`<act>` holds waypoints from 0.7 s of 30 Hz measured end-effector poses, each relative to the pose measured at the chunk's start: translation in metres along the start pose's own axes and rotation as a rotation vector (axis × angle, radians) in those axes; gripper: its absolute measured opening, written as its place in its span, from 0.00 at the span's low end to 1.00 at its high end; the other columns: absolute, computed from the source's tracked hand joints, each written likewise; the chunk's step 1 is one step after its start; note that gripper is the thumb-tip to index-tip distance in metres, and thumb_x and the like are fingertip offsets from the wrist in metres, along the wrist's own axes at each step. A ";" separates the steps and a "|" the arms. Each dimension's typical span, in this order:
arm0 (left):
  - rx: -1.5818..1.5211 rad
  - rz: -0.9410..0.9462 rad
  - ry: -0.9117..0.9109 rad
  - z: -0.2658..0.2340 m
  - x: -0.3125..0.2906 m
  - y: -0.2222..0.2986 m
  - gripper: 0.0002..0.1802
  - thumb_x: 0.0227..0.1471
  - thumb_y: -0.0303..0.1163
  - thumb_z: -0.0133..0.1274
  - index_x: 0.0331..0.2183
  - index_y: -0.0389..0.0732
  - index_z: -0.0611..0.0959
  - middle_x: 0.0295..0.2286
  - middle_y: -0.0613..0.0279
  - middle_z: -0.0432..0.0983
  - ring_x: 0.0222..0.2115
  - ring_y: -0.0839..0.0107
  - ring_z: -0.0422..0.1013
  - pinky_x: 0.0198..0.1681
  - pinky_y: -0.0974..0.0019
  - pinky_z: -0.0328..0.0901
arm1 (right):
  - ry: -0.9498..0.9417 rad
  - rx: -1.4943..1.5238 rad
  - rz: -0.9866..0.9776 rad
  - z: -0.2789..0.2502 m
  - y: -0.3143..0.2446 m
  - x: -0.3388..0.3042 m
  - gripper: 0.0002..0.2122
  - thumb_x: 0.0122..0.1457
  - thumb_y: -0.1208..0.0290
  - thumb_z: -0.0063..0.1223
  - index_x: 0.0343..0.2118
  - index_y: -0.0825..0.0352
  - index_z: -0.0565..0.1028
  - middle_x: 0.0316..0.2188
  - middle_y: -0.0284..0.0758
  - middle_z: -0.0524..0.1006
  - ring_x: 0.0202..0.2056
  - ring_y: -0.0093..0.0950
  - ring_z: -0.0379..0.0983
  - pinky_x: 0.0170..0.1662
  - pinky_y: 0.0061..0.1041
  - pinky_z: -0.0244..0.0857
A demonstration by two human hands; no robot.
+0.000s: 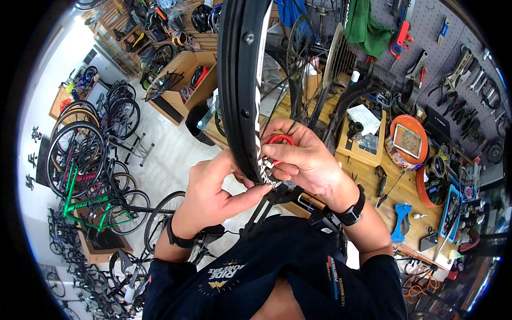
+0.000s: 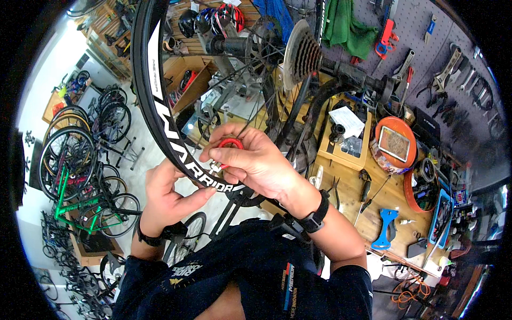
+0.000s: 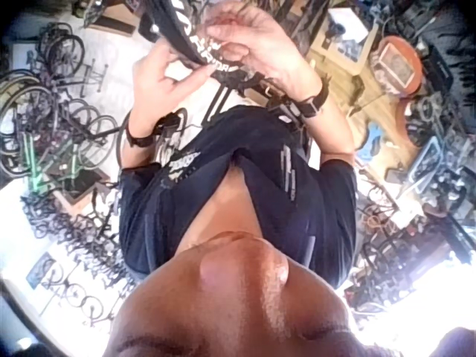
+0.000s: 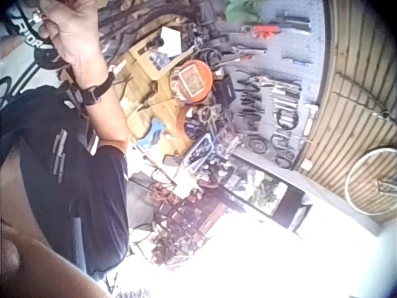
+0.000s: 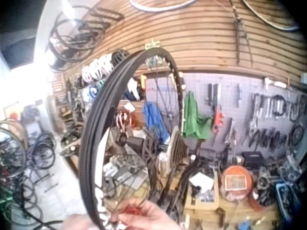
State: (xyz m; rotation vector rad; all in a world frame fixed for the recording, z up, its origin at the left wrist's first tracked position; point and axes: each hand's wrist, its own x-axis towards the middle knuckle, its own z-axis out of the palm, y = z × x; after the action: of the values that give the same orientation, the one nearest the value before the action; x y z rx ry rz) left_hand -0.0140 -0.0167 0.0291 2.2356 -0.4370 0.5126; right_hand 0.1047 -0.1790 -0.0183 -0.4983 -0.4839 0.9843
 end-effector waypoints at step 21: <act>0.024 -0.063 -0.125 0.017 -0.011 -0.019 0.21 0.43 0.28 0.68 0.40 0.36 0.80 0.30 0.58 0.83 0.32 0.63 0.81 0.36 0.67 0.73 | 0.260 -0.229 0.116 0.002 0.015 -0.008 0.07 0.57 0.80 0.57 0.38 0.72 0.74 0.28 0.34 0.76 0.17 0.16 0.65 0.19 0.13 0.59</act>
State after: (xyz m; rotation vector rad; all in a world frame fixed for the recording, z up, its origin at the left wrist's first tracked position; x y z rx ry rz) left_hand -0.0109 -0.0164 0.0014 2.3048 -0.4247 0.3484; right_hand 0.0899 -0.1790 -0.0266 -0.8560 -0.3372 0.9629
